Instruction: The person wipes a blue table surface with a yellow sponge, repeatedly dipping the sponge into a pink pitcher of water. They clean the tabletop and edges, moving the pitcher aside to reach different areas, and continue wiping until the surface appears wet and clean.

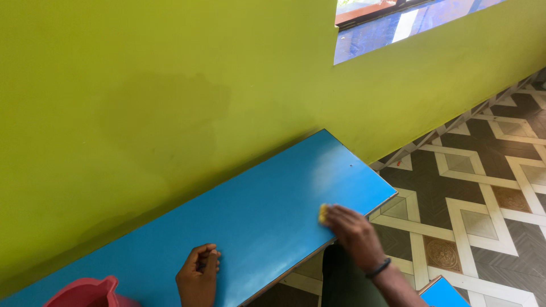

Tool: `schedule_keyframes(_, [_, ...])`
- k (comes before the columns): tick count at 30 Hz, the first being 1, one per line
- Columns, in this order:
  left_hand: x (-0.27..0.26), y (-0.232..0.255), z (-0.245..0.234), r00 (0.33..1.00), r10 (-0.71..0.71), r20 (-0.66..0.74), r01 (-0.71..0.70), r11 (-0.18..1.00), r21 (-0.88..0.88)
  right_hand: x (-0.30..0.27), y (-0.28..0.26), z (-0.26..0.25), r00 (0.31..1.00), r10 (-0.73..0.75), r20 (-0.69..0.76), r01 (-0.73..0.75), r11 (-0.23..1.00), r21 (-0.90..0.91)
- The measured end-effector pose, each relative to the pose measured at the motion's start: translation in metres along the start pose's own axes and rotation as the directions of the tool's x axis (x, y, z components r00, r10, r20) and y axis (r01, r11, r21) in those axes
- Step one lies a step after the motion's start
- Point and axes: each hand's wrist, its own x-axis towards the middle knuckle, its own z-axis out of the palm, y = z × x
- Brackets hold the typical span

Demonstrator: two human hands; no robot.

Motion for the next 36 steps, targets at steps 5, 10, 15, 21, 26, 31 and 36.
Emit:
schedule_keyframes(5, [0.003,-0.001,0.002,1.000,-0.026,-0.006,0.026,1.000,0.007,0.000,0.098,-0.026,0.873,0.454,-0.178,-0.482,0.858,-0.178])
schedule_keyframes(10, [0.001,0.003,0.001,0.998,-0.059,0.001,0.059,0.998,-0.027,0.003,0.090,-0.021,0.897,0.322,-0.301,-0.413,0.855,-0.314])
schedule_keyframes(15, [0.000,0.008,-0.001,0.999,-0.048,0.002,0.048,0.998,-0.049,-0.002,0.000,0.005,0.937,0.308,-0.163,-0.342,0.903,-0.261])
schedule_keyframes(21, [-0.007,0.008,-0.003,0.999,0.032,-0.032,-0.037,0.984,-0.173,-0.030,-0.146,0.076,0.988,-0.021,0.152,0.024,1.000,-0.019])
schedule_keyframes(26, [-0.006,0.002,-0.007,0.990,0.093,-0.108,-0.124,0.934,-0.336,-0.019,-0.187,0.090,0.929,-0.285,0.235,0.209,0.931,0.300])
schedule_keyframes(31, [-0.006,-0.002,-0.012,0.982,0.081,-0.169,-0.153,0.870,-0.469,0.018,-0.149,0.073,0.953,-0.200,0.227,0.162,0.971,0.175])
schedule_keyframes(36, [-0.009,-0.002,-0.012,0.980,0.033,-0.196,-0.124,0.874,-0.470,0.034,-0.092,0.048,0.985,0.124,0.123,-0.127,0.992,0.015])
